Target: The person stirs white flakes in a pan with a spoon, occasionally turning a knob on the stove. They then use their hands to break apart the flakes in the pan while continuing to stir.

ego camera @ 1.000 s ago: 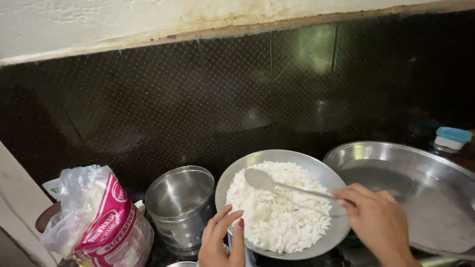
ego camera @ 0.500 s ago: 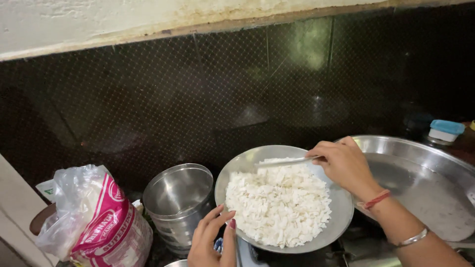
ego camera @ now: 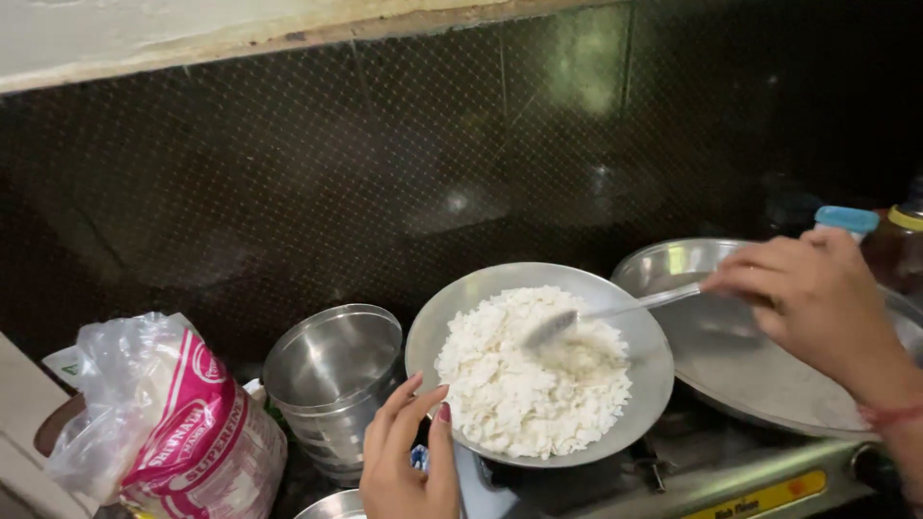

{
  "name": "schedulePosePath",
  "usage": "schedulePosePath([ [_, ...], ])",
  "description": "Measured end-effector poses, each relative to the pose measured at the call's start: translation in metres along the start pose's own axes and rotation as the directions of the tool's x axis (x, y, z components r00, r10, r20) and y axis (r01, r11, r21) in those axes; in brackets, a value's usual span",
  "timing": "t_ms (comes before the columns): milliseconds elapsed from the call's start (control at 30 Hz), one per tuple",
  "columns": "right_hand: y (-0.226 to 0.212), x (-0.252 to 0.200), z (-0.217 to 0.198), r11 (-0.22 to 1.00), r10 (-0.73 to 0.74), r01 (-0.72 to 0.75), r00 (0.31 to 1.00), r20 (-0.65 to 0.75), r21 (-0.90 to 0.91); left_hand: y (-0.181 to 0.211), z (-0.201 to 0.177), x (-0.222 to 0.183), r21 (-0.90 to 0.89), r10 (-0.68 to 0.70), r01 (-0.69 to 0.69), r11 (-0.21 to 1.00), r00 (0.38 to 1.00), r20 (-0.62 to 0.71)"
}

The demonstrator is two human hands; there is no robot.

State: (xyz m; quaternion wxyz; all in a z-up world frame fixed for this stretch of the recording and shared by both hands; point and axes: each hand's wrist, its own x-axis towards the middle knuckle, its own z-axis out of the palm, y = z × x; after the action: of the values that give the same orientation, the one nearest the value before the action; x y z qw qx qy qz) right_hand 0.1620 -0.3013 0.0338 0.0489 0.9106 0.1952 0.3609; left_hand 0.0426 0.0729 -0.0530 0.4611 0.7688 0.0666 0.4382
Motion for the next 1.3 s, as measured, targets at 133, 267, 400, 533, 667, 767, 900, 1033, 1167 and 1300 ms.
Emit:
schedulePosePath([
  [133, -0.014, 0.025, 0.007, 0.998, -0.005, -0.008, 0.984, -0.178, -0.070, -0.003, 0.003, -0.005, 0.076, 0.118, -0.118, 0.990, 0.993, -0.002],
  [267, -0.010, 0.052, 0.041, 0.999, -0.010, 0.022, 0.950, -0.313, 0.034, -0.036, 0.010, -0.005, 0.089, 0.188, -0.186, 0.978, 0.982, -0.011],
  [400, -0.003, 0.063, 0.061, 0.999, -0.041, 0.043, 0.974, -0.221, 0.005, -0.105, 0.011, 0.005, 0.117, 0.240, -0.240, 0.964, 0.971, 0.015],
  [533, -0.003, 0.054, 0.064, 0.996, -0.015, 0.018, 0.999, -0.033, 0.087, -0.172, 0.021, 0.009, 0.092, 0.316, -0.312, 0.946, 0.948, -0.033],
  [667, -0.007, 0.048, 0.060, 0.995, 0.019, -0.046, 0.956, 0.292, 0.086, -0.163, 0.028, 0.003, 0.060, 0.383, -0.380, 0.923, 0.921, -0.067],
  [767, -0.015, 0.046, 0.048, 0.998, -0.012, -0.014, 0.923, 0.386, 0.063, -0.140, 0.028, -0.001, 0.036, 0.283, -0.281, 0.959, 0.956, -0.079],
  [900, -0.021, 0.039, 0.045, 0.993, -0.101, 0.068, 0.916, 0.389, 0.099, -0.120, 0.023, -0.004, 0.100, 0.205, -0.202, 0.974, 0.979, -0.016],
  [1033, -0.031, 0.035, 0.053, 0.984, -0.161, 0.118, 0.912, 0.376, 0.135, -0.109, 0.016, -0.007, 0.097, 0.273, -0.270, 0.958, 0.962, -0.026],
  [1167, -0.047, 0.035, 0.051, 0.986, -0.137, 0.080, 0.890, 0.435, 0.147, -0.098, 0.010, -0.008, 0.092, 0.238, -0.236, 0.968, 0.971, -0.020],
  [1300, -0.050, 0.037, 0.051, 0.984, 0.006, -0.107, 0.822, 0.570, 0.144, -0.086, 0.005, -0.009, 0.091, 0.231, -0.226, 0.970, 0.972, -0.051],
])
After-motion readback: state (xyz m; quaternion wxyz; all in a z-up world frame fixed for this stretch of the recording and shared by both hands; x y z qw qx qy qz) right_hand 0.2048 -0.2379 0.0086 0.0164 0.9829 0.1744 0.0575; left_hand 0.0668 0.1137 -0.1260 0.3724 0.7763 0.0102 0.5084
